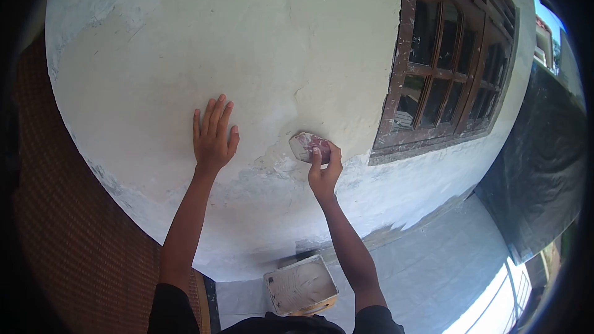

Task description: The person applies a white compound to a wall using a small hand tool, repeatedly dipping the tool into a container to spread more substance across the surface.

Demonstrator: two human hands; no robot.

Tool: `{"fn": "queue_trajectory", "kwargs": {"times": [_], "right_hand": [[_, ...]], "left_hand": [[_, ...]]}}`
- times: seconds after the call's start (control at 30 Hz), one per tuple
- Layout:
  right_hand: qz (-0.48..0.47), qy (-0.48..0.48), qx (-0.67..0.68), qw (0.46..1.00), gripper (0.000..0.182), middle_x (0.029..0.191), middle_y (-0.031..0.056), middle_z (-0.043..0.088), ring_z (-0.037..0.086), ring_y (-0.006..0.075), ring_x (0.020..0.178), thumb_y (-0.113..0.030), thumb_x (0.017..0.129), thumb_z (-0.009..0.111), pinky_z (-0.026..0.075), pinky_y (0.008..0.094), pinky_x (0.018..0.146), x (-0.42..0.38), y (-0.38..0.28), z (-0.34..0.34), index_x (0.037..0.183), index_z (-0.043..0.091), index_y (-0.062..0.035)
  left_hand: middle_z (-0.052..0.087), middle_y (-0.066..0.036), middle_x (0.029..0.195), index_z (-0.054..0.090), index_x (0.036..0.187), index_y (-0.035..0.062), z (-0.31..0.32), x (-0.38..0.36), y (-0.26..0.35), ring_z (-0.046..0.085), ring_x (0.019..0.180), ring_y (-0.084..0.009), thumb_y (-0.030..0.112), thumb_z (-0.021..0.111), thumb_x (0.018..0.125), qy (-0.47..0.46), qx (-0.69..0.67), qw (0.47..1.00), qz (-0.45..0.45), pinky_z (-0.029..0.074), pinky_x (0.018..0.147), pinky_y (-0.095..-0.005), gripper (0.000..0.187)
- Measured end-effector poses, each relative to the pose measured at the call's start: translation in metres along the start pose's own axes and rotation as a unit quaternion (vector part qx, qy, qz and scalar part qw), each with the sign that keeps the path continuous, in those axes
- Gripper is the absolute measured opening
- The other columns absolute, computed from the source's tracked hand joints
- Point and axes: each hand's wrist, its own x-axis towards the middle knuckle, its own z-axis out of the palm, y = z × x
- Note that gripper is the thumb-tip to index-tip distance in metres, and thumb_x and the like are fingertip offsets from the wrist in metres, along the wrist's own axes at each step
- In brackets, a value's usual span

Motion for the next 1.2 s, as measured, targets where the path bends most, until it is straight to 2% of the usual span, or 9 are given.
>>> {"fn": "queue_trajectory", "kwargs": {"times": [0.17,0.33,0.5,0.57,0.67,0.83,0.9,1.03,1.2], "right_hand": [[0.125,0.264,0.125,0.948,0.036,0.116,0.0114,0.054,0.056,0.0168,0.097,-0.020,0.100,0.054,0.050,0.0290,0.082,0.032,0.006,-0.021,0.127,0.045,0.0014],[-0.008,-0.070,-0.005,0.997,0.031,0.109,0.0169,0.057,0.055,0.0220,0.104,-0.016,0.097,0.057,0.044,0.0349,0.091,-0.004,0.003,-0.002,0.119,0.051,0.0044],[0.117,0.257,0.101,0.954,0.033,0.113,0.0151,0.055,0.055,0.0209,0.104,-0.017,0.099,0.053,0.047,0.0321,0.087,0.030,-0.009,-0.007,0.123,0.047,0.0049],[0.079,0.124,0.171,0.974,0.031,0.110,0.0152,0.057,0.055,0.0194,0.104,-0.016,0.098,0.055,0.048,0.0302,0.085,0.023,-0.022,-0.005,0.121,0.048,0.0052],[-0.111,-0.060,-0.010,0.992,0.028,0.100,0.0125,0.062,0.059,0.0169,0.093,-0.010,0.094,0.059,0.048,0.0292,0.081,0.011,-0.005,0.010,0.118,0.052,0.0021],[0.085,0.119,0.170,0.975,0.026,0.100,0.0114,0.061,0.058,0.0159,0.092,-0.011,0.096,0.057,0.050,0.0291,0.078,0.044,-0.034,0.012,0.118,0.052,0.0019],[0.062,0.099,0.222,0.968,0.026,0.097,0.0106,0.061,0.058,0.0151,0.092,-0.011,0.096,0.057,0.049,0.0274,0.078,0.045,-0.038,0.009,0.118,0.052,0.0018],[-0.134,-0.106,-0.061,0.983,0.027,0.101,0.0120,0.062,0.059,0.0186,0.097,-0.013,0.096,0.057,0.047,0.0288,0.081,0.035,-0.020,0.005,0.118,0.052,0.0026],[0.058,0.116,0.160,0.979,0.025,0.105,0.0140,0.061,0.059,0.0163,0.095,-0.011,0.097,0.056,0.050,0.0285,0.081,0.053,-0.037,0.001,0.116,0.052,0.0041]], "left_hand": [[0.044,-0.006,0.146,0.048,0.138,0.0110,0.001,-0.001,0.000,0.039,0.137,-0.0237,0.019,0.054,0.089,-0.003,0.004,1.000,-0.004,0.023,0.115,-0.0499,0.050],[0.045,-0.005,0.146,0.048,0.138,0.0112,0.001,0.000,0.001,0.040,0.137,-0.0233,0.019,0.054,0.089,-0.001,-0.001,1.000,-0.003,0.023,0.114,-0.0499,0.050],[0.045,-0.005,0.146,0.048,0.138,0.0113,0.001,0.000,0.000,0.040,0.137,-0.0232,0.020,0.054,0.089,0.001,0.006,1.000,-0.005,0.023,0.114,-0.0498,0.050],[0.045,-0.006,0.146,0.048,0.137,0.0113,0.002,-0.001,0.000,0.040,0.137,-0.0233,0.019,0.054,0.089,0.004,0.005,1.000,-0.003,0.023,0.114,-0.0497,0.049],[0.045,-0.005,0.146,0.048,0.137,0.0113,0.000,0.000,0.000,0.040,0.137,-0.0233,0.019,0.054,0.089,0.000,0.003,1.000,-0.004,0.023,0.114,-0.0496,0.050],[0.044,-0.005,0.147,0.048,0.137,0.0114,0.001,-0.001,0.000,0.039,0.137,-0.0232,0.020,0.054,0.089,-0.003,0.005,1.000,-0.003,0.022,0.115,-0.0495,0.050],[0.044,-0.005,0.147,0.048,0.137,0.0114,0.001,0.000,-0.001,0.039,0.137,-0.0231,0.020,0.054,0.089,-0.005,0.005,1.000,-0.007,0.023,0.115,-0.0495,0.050],[0.044,-0.005,0.147,0.047,0.138,0.0114,0.002,0.000,-0.001,0.039,0.137,-0.0229,0.020,0.055,0.088,-0.001,0.003,1.000,-0.001,0.023,0.114,-0.0495,0.051],[0.044,-0.005,0.147,0.047,0.138,0.0117,0.000,-0.001,-0.001,0.039,0.137,-0.0229,0.019,0.055,0.088,0.003,0.003,1.000,-0.005,0.023,0.114,-0.0497,0.051]]}}
